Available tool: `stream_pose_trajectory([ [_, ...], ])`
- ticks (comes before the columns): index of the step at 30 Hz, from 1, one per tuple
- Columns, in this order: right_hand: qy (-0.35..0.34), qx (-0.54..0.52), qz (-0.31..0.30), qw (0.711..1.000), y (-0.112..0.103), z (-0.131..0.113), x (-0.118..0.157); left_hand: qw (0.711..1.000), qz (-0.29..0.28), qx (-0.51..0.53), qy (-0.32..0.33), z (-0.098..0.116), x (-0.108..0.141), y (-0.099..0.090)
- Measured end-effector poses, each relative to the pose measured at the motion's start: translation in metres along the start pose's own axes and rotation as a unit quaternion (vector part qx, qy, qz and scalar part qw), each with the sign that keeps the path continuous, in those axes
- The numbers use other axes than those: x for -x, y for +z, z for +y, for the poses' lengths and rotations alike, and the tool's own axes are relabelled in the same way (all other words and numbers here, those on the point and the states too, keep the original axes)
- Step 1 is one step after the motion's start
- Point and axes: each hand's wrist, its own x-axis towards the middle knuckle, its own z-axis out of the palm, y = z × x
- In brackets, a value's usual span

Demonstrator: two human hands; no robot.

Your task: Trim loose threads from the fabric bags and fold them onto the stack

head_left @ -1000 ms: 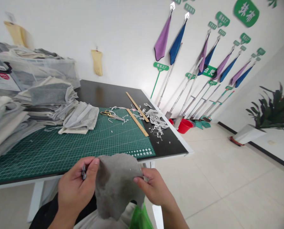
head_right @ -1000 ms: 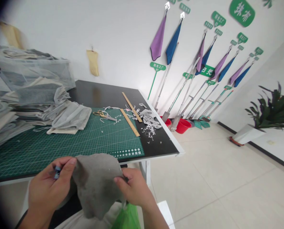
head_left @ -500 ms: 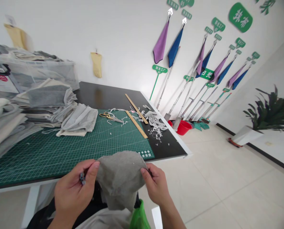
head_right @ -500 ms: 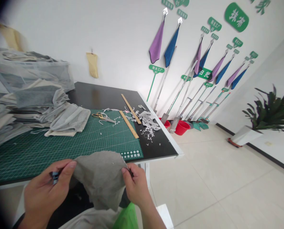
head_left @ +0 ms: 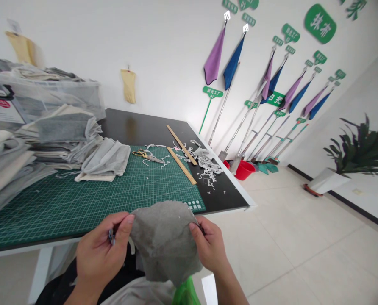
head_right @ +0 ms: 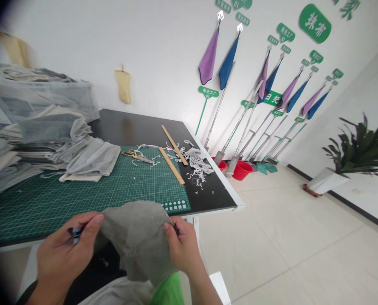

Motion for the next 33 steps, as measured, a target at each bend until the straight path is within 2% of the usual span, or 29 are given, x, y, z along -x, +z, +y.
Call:
stream_pose_trajectory([
  [16, 0.022, -0.026, -0.005, 0.999, 0.0, 0.008, 0.001, 0.999, -0.02, 0.037, -0.026, -0.008, -0.003, 0.004],
  [19, 0.021, -0.025, 0.004, 0.999, 0.001, 0.007, -0.001, 0.995, -0.092, 0.032, -0.022, -0.014, -0.012, 0.006],
  [23, 0.028, -0.014, 0.01, 0.999, 0.003, 0.006, -0.003, 0.962, -0.271, -0.02, -0.039, -0.025, -0.024, 0.014],
  [26, 0.032, -0.015, 0.009, 0.999, 0.004, 0.007, -0.004, 0.943, -0.327, -0.039, -0.048, -0.035, -0.032, 0.016],
  [29, 0.032, -0.018, 0.007, 0.999, 0.005, 0.008, -0.004, 0.945, -0.315, -0.067, -0.055, -0.048, -0.039, 0.009],
  [33, 0.032, -0.018, 0.004, 0.999, 0.005, 0.01, -0.004, 0.946, -0.263, -0.16, -0.098, -0.073, -0.053, -0.015],
])
